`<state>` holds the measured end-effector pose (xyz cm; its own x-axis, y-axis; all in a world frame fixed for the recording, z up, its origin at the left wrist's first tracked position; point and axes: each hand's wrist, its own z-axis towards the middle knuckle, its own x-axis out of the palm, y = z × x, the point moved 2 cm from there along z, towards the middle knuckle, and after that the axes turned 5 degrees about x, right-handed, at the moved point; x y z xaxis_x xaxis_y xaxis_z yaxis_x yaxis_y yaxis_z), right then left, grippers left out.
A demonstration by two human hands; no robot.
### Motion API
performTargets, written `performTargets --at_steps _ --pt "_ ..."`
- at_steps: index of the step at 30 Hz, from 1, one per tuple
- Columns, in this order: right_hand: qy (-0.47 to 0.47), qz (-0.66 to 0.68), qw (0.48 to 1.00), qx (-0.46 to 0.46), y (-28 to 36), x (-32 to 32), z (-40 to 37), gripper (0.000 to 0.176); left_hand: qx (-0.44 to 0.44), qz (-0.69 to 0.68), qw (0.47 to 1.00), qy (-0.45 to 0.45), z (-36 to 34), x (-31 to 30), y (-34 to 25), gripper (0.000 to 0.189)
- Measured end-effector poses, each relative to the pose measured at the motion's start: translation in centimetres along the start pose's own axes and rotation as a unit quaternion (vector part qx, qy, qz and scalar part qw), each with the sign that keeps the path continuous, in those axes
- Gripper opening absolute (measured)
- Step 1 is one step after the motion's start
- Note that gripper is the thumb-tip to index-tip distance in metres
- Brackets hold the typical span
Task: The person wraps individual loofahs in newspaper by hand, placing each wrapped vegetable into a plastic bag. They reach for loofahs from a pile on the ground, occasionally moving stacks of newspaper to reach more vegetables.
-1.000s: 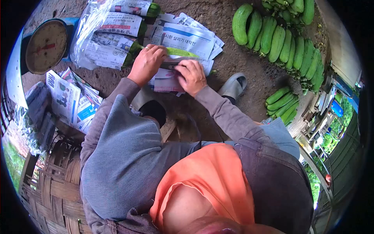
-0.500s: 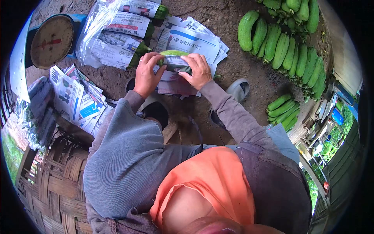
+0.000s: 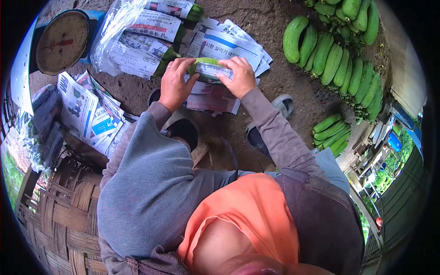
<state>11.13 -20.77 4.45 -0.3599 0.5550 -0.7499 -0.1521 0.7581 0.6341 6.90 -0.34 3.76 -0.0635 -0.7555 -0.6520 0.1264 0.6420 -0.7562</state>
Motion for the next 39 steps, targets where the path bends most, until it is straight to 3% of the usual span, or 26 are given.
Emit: performTargets --at_steps 3,11,15,18,21,23,26,29,32,33,35,37,38,39 --pt "0.108 -0.005 0.994 0.015 0.5 -0.8 0.8 0.015 0.01 0.005 1.0 0.005 0.0 0.0 0.3 0.044" --pt "0.182 0.093 0.973 0.107 0.1 -0.9 1.0 0.013 0.025 0.014 0.999 0.025 0.1 -0.5 -0.2 0.052" --pt "0.2 0.131 0.958 0.16 -0.3 -0.6 1.1 0.016 0.025 0.006 0.999 0.029 -0.1 -0.5 -0.2 0.039" --pt "0.165 0.073 0.971 0.157 -0.1 -0.8 1.2 0.018 0.027 0.016 0.999 0.021 0.2 -0.3 0.0 0.028" --pt "-0.072 -0.043 0.994 -0.063 2.6 -1.6 -0.2 0.023 0.034 0.034 0.999 0.02 0.9 -0.1 0.1 0.021" --pt "-0.071 -0.032 0.988 -0.136 3.4 -0.6 -2.0 0.024 0.04 0.033 0.999 0.013 1.5 -0.1 0.0 0.019" --pt "-0.046 -0.064 0.989 -0.128 3.0 1.9 -4.1 0.046 0.022 0.046 0.998 0.021 1.9 0.0 0.1 0.019" --pt "-0.063 -0.13 0.984 -0.104 0.4 3.7 -4.4 0.069 0.035 0.019 0.997 -0.061 1.8 -0.5 -0.4 0.023" --pt "-0.063 -0.133 0.981 -0.127 -1.9 3.4 -3.1 0.083 -0.065 -0.006 0.997 0.028 0.0 -1.0 -0.5 0.026" --pt "-0.047 -0.124 0.985 -0.107 -1.9 2.8 -2.3 0.083 -0.155 -0.1 0.978 0.097 -0.7 0.1 0.6 0.029" --pt "-0.017 -0.105 0.992 -0.071 -1.9 1.7 -0.6 0.082 -0.319 -0.28 0.878 0.224 -2.5 3.0 2.8 0.036" --pt "-0.011 -0.078 0.994 -0.074 -1.8 0.8 0.6 0.084 -0.38 -0.54 0.737 0.145 -2.2 3.2 0.8 0.045" --pt "-0.006 -0.042 0.997 -0.065 -1.5 0.6 0.9 0.085 -0.405 -0.576 0.702 0.103 -1.8 4.0 0.4 0.049" --pt "0.001 -0.006 0.998 -0.055 -0.9 0.6 1.0 0.085 -0.397 -0.613 0.673 0.117 -0.9 3.8 0.0 0.047"
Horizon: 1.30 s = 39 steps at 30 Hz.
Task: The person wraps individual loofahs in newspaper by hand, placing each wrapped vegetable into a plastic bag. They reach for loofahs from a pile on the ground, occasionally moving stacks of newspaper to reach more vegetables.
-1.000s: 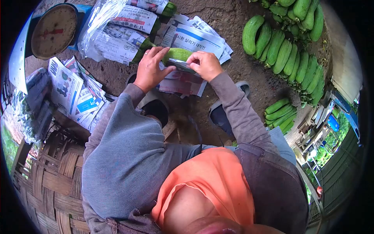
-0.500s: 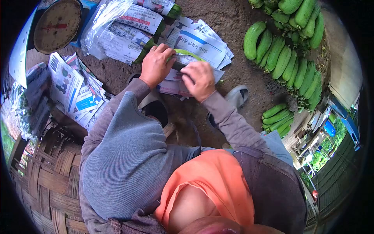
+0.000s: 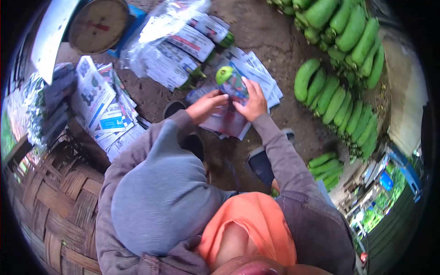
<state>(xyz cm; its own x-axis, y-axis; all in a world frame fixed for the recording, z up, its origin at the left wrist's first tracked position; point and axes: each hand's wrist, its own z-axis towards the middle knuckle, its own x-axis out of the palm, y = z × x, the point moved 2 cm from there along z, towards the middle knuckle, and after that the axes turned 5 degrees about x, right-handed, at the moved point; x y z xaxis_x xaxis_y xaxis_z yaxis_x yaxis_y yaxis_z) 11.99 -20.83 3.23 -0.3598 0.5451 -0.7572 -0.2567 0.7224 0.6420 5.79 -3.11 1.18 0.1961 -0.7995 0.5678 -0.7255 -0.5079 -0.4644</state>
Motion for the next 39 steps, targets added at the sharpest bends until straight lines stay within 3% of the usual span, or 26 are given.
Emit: performTargets --at_steps 2,5,8,11,15,16,17,18,20,22,24,26,28,31,34,36,38,39 --pt "0.01 0.052 0.998 0.022 2.2 -0.5 -0.3 0.09 0.034 -0.079 0.991 0.102 2.0 -0.2 0.7 0.05" --pt "0.027 0.125 0.99 0.052 4.3 -1.5 -0.6 0.092 0.106 -0.107 0.978 0.143 -0.1 1.0 -1.4 0.055" --pt "0.049 0.071 0.996 0.009 6.1 -3.3 0.0 0.093 0.133 -0.1 0.977 0.134 -1.2 1.3 -2.4 0.063" --pt "-0.023 -0.02 0.997 -0.076 7.7 -5.0 1.4 0.096 0.189 -0.078 0.969 0.14 -1.3 1.3 -3.9 0.064" --pt "0.023 0.165 0.984 -0.056 7.2 -5.8 3.1 0.097 0.212 -0.015 0.967 0.142 -2.3 2.8 -8.6 0.067" --pt "0.04 0.221 0.973 -0.046 7.0 -6.0 3.6 0.097 0.312 0.188 0.925 0.112 -2.6 2.7 -10.4 0.071" --pt "0.01 0.228 0.971 -0.076 6.9 -6.6 4.2 0.095 0.395 0.381 0.833 0.075 -2.7 2.2 -12.2 0.075" --pt "0.011 0.209 0.976 -0.067 6.6 -7.1 5.0 0.094 0.457 0.552 0.697 0.035 -3.0 1.8 -13.9 0.08" --pt "0.016 0.169 0.984 -0.046 6.2 -8.4 6.5 0.094 0.41 0.708 0.571 -0.074 -4.5 1.5 -17.7 0.089" --pt "0.038 0.057 0.994 -0.085 6.2 -8.9 8.3 0.091 0.377 0.809 0.397 -0.213 -4.1 -0.3 -20.3 0.093" --pt "0.071 -0.02 0.991 -0.113 6.1 -8.3 9.6 0.09 0.307 0.861 0.292 -0.282 -2.2 -3.8 -22.1 0.092" --pt "0.097 -0.048 0.983 -0.145 7.2 -6.9 10.9 0.086 0.269 0.848 0.372 -0.266 -1.0 -6.0 -23.6 0.069" --pt "0.121 -0.057 0.974 -0.18 8.6 -5.2 12.2 0.085 0.354 0.804 0.404 -0.254 -0.1 -7.1 -24.6 0.054" --pt "0.145 -0.042 0.977 -0.152 11.0 -2.7 15.0 0.082 0.403 0.758 0.444 -0.257 -0.7 -6.4 -25.9 0.053" --pt "0.14 0.0 0.984 -0.106 12.2 -0.3 18.3 0.081 0.366 0.762 0.461 -0.269 -1.8 -5.2 -26.3 0.054" --pt "0.143 0.035 0.987 -0.063 12.3 0.8 20.7 0.082 0.373 0.774 0.445 -0.252 -2.3 -4.7 -25.7 0.056" --pt "0.161 0.065 0.985 -0.006 12.1 1.9 22.9 0.084 0.437 0.755 0.414 -0.259 -2.3 -4.0 -24.6 0.055" --pt "0.147 0.072 0.986 0.002 11.7 2.4 23.8 0.087 0.402 0.766 0.426 -0.264 -2.5 -3.6 -24.3 0.055"
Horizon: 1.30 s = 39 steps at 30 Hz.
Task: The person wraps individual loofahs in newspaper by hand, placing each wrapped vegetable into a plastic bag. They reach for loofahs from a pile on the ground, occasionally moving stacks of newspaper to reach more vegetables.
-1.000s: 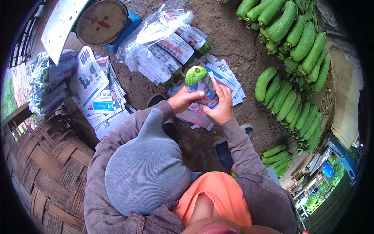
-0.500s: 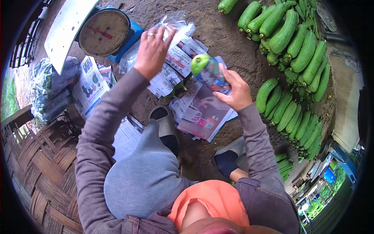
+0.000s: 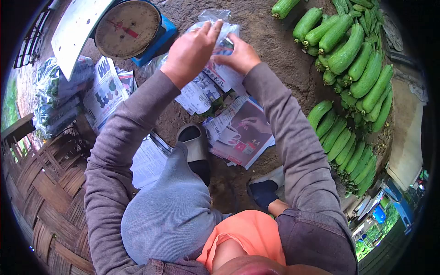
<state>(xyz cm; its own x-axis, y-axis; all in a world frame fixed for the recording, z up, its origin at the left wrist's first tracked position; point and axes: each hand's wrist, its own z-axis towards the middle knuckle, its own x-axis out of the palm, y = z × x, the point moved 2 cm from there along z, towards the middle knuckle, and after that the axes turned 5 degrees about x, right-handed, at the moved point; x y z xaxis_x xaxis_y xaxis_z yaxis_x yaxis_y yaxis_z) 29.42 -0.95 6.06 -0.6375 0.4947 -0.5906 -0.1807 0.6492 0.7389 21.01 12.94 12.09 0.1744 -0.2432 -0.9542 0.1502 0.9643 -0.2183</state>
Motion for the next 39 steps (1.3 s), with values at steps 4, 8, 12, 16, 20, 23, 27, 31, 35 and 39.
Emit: performTargets --at_steps 4,8,12,16,20,23,27,31,35,39 --pt "0.07 0.06 0.995 0.029 -2.7 0.1 3.5 0.087 0.03 -0.01 0.999 -0.035 -1.4 -0.1 -1.9 0.056" --pt "0.13 0.177 0.973 0.069 -3.4 -0.5 3.2 0.077 -0.008 -0.017 0.997 -0.08 -3.8 -0.9 -3.0 0.062" --pt "0.041 -0.039 0.998 -0.003 -2.7 0.1 3.2 0.077 -0.124 -0.072 0.988 -0.054 -6.7 0.9 -1.3 0.073" --pt "0.087 0.089 0.992 0.026 -4.0 0.2 3.9 0.075 -0.099 -0.138 0.984 -0.055 -6.7 1.7 0.3 0.078" --pt "0.076 0.178 0.98 0.056 -5.0 0.7 4.0 0.07 -0.033 -0.222 0.97 -0.094 -5.1 0.7 -0.3 0.079" --pt "0.061 0.141 0.987 0.051 -6.5 1.1 4.3 0.066 0.0 -0.21 0.973 -0.095 -5.1 1.0 -0.5 0.072" --pt "-0.006 0.005 1.0 -0.011 -5.4 0.0 4.0 0.073 -0.034 -0.198 0.971 -0.126 -6.6 1.5 -1.0 0.075" --pt "-0.002 0.08 0.996 -0.023 -3.8 -0.2 4.1 0.062 -0.076 -0.138 0.979 -0.132 -8.6 2.6 -0.4 0.082" --pt "0.06 0.419 0.902 0.085 0.3 -0.5 4.4 0.043 -0.115 -0.112 0.982 -0.103 -9.3 3.5 0.2 0.089" --pt "0.028 0.494 0.862 0.11 1.6 -1.2 4.8 0.04 -0.123 -0.112 0.982 -0.094 -8.7 3.9 0.9 0.094"
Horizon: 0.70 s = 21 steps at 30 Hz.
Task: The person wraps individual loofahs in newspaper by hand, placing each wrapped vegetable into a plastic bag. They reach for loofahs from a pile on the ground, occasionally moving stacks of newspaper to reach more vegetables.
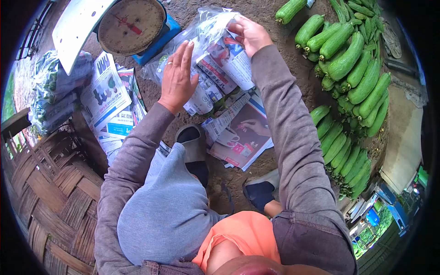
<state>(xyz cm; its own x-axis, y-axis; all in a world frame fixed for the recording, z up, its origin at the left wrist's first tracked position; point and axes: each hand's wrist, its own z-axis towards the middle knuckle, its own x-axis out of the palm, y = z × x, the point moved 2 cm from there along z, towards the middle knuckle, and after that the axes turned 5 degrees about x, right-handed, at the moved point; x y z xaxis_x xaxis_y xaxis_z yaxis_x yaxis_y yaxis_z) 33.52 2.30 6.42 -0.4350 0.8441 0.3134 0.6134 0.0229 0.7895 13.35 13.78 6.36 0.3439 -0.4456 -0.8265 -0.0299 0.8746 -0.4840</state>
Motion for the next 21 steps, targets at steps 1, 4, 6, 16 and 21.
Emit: performTargets --at_steps 1,4,6,16,21 --pt "0.011 0.043 0.999 0.022 0.2 0.1 0.3 0.04 0.0 0.003 1.0 -0.001 0.2 0.1 0.2 0.095" --pt "0.062 0.161 0.984 0.035 0.4 0.4 0.4 0.027 -0.004 0.079 0.997 -0.01 1.0 -0.2 0.3 0.094" --pt "0.083 0.254 0.962 0.052 0.0 0.7 -0.2 0.028 -0.003 0.099 0.995 -0.017 1.5 -0.5 1.0 0.091" --pt "0.089 0.108 0.988 0.057 -0.2 -0.2 -3.6 0.035 0.002 0.122 0.99 -0.072 1.7 -3.4 2.3 0.071" --pt "0.076 -0.001 0.994 0.076 -1.1 -0.7 -5.0 0.046 -0.061 0.134 0.986 -0.074 -3.5 -3.2 4.0 0.078"
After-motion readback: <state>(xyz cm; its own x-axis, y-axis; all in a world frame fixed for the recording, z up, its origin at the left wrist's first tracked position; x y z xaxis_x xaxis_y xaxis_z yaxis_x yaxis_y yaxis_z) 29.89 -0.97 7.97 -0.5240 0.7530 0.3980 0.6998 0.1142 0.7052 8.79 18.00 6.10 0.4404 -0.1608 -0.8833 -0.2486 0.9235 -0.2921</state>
